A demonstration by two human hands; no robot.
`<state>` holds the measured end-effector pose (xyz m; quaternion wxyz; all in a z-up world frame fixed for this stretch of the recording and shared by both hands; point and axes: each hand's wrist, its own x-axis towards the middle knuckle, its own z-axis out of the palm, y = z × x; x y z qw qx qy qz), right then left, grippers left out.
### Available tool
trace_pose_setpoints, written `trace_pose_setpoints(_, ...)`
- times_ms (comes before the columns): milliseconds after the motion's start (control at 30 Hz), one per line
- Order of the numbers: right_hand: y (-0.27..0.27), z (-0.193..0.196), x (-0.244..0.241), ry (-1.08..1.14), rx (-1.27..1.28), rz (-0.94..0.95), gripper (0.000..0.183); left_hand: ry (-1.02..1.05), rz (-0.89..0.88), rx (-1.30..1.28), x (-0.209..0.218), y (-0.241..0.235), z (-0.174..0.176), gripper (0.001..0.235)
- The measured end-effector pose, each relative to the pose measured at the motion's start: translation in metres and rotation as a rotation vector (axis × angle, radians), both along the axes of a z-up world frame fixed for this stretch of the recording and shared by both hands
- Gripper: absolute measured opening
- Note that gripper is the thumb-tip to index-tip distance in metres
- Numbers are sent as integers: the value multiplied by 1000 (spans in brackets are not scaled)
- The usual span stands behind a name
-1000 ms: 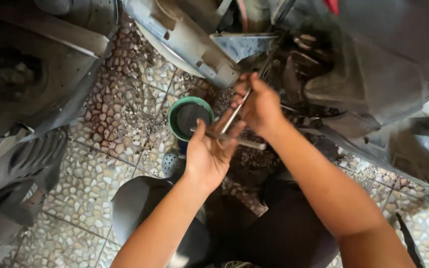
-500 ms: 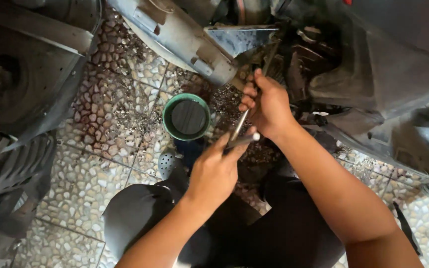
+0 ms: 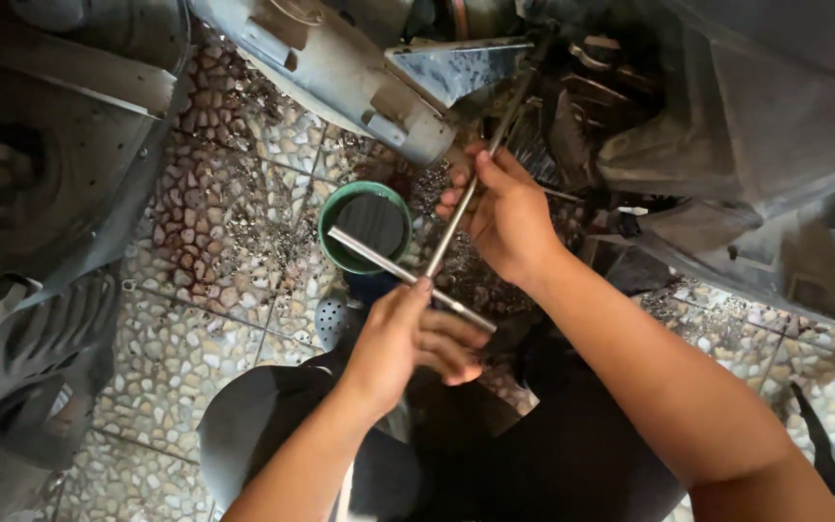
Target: The person sits on the floor beside a scooter and works on its underbody, using a T-handle wrench to loosen and turn bolts while handling small metal parts by hand and dipping fingers in a green bowl on the floor.
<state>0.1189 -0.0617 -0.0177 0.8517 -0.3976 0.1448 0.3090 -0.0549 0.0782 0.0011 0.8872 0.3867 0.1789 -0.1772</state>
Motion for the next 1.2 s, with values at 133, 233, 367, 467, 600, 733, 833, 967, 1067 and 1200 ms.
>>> trace_pose_setpoints(133, 0, 9, 2, 59, -22, -6, 22, 267, -904, 1447, 46, -19, 112, 41)
trace_pose_setpoints(233, 2, 14, 2, 71, -31, -15, 23, -122, -630, 1662, 48, -20, 106, 42)
trace_pose_setpoints(367, 2, 18, 3, 86, -63, -10, 25, -520, -327, 1802, 36, -10, 74, 49)
trace_pose_setpoints(467, 1, 17, 6, 77, -52, 0, 23, -781, -102, 1868, 12, 1, 48, 57)
trace_pose_setpoints(600, -3, 13, 11, 4, 17, -25, 26, -544, -103, 1136, -14, 1, 40, 53)
trace_pose_setpoints(733, -3, 14, 11, 30, 9, -46, 27, -354, -118, 564, -13, -4, 53, 54)
trace_pose_setpoints(833, 2, 12, 8, 80, -60, -31, 27, -1159, -161, 1614, 6, -9, 86, 38)
trace_pose_setpoints(967, 5, 13, 7, 92, -93, -15, 28, -871, -93, 1724, 25, 0, 64, 43)
trace_pose_setpoints(1067, 8, 11, 9, 72, -52, -20, 30, -678, -43, 1797, 27, 4, 45, 48)
trace_pose_setpoints(1200, 9, 3, 7, 4, -62, -2, 30, 338, 176, 126, 28, 8, 37, 56)
